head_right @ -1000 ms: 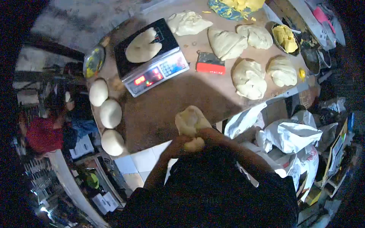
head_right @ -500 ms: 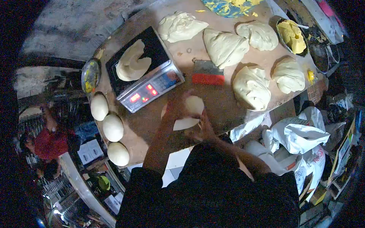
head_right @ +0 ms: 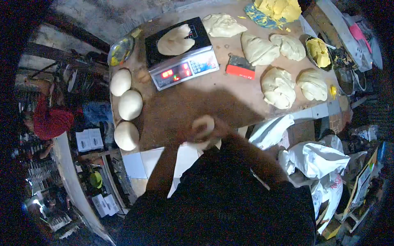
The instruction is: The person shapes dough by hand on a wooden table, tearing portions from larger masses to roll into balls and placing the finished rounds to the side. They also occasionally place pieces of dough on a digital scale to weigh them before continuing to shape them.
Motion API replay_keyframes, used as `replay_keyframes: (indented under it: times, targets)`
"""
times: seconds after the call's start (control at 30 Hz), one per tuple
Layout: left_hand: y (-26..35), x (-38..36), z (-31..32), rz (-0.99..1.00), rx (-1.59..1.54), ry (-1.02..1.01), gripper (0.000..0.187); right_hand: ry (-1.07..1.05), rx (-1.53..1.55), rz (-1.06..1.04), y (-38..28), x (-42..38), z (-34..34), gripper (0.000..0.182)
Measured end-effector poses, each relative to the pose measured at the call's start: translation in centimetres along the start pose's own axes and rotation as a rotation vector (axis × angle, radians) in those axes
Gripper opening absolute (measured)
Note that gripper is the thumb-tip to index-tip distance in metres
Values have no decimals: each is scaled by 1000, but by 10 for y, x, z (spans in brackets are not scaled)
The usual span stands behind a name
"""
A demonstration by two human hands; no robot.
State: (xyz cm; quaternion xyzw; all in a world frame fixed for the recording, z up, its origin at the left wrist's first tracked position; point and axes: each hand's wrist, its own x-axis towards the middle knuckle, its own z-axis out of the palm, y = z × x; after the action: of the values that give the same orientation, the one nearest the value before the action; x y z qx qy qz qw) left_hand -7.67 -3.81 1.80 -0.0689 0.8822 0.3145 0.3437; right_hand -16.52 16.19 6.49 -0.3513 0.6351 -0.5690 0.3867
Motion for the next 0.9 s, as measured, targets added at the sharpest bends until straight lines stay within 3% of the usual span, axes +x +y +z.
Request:
replay_keyframes:
  times: [0.03,0.07,0.1,0.13,0.17,0.2,0.23,0.27,0.33,0.37,0.4,0.43,0.47,0.53,0.57,0.6,0.67,0.7,0.77,0.8,0.87,0.9]
  targets:
    - [15,5,-26,228,269,93,66,92,-69,211,5,2,-10,40]
    - [28,1,-42,456,536,191,60,24,-323,44,-68,9,-26,32]
    - [46,-13,-51,464,524,198,60,75,-438,71,-117,5,-25,31]
    - [68,-27,-60,579,-60,246,56,125,-555,96,-142,3,-24,31]
    - [81,-32,-63,664,-647,274,52,88,-586,86,-122,-2,-28,40]
    - [66,-15,-49,669,-655,270,52,54,-614,77,-79,-10,-34,50]
    - [51,-14,-14,621,-555,299,54,118,-589,-322,-11,-22,-29,55]
    - [45,-9,25,574,-451,324,56,103,-633,73,-20,-37,-22,60]
    - [22,9,86,483,-237,372,61,143,-530,195,68,-75,3,67]
    - [31,2,80,490,-240,367,61,4,-522,264,73,-90,6,72]
    - [46,-18,62,496,-317,204,63,-35,-61,480,89,-100,8,79]
    - [54,-27,49,491,-395,37,66,-10,-75,458,82,-96,-6,80]
    - [43,-13,42,473,-401,24,66,9,-82,434,61,-84,-22,80]
    - [16,39,13,209,-568,151,68,241,-430,312,24,-29,-58,71]
    - [32,58,-16,121,-405,395,67,239,-409,306,30,1,-83,71]
    - [51,76,-45,34,-231,625,67,197,-695,246,39,31,-110,56]
    - [54,122,-96,237,328,500,64,114,-1264,111,55,82,-152,32]
    - [52,135,-98,234,345,486,64,125,-1245,113,58,104,-163,32]
    - [44,152,-84,271,-146,480,76,29,-452,239,63,126,-171,28]
    - [54,143,-85,260,-141,458,76,30,-429,248,66,121,-169,28]
    - [88,104,-92,-1,-225,275,85,-101,-370,273,58,100,-153,30]
    - [86,89,-76,-8,-338,224,89,-169,-348,280,52,90,-145,32]
